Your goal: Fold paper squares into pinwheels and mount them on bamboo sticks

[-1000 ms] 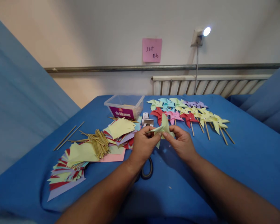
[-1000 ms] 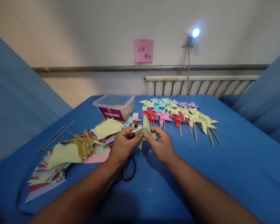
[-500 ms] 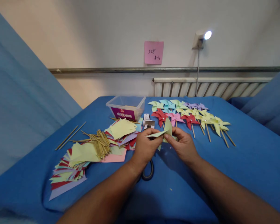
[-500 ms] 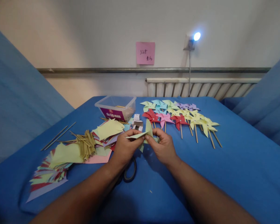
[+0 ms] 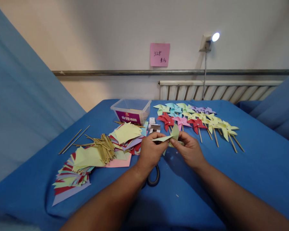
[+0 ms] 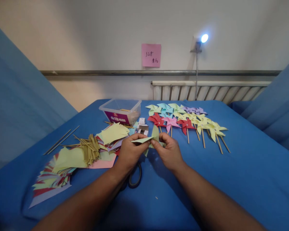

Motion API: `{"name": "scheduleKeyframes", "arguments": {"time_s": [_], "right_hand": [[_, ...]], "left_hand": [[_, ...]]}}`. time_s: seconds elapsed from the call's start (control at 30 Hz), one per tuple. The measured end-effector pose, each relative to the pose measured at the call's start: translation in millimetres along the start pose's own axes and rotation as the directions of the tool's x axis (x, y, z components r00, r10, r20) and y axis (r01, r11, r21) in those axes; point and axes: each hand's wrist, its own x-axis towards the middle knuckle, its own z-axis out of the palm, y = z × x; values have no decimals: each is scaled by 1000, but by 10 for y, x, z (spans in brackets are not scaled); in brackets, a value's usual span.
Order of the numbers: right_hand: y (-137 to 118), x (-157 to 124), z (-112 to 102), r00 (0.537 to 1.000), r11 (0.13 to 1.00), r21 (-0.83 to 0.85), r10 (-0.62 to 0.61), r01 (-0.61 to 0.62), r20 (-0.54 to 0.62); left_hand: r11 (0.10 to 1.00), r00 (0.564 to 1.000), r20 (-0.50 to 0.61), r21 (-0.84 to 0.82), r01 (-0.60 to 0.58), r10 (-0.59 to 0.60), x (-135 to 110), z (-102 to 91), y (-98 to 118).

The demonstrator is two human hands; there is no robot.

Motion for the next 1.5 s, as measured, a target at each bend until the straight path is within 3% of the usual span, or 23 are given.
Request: {"name": "scheduleKeyframes", "arguments": {"time_s": [0.23,0.57,1.13,1.5], "right_hand": [[13,2,-15,1000,1000,-8,-23,23,5],[13,-14,15,998,998,-62,-9,5,-59],[64,-2,46,994,984,157,93,-84,-53],[58,4,73,992,987,130,108,-99,-64]], "left_hand": [[998,998,17,20,-57,56,-28,-12,47],[1000,1000,21,3,-19,19,-39,-3,58],[982,993,97,-171,83,-68,11,4,30],[970,986,115,-199,142,-121,58,-9,-37]]}}
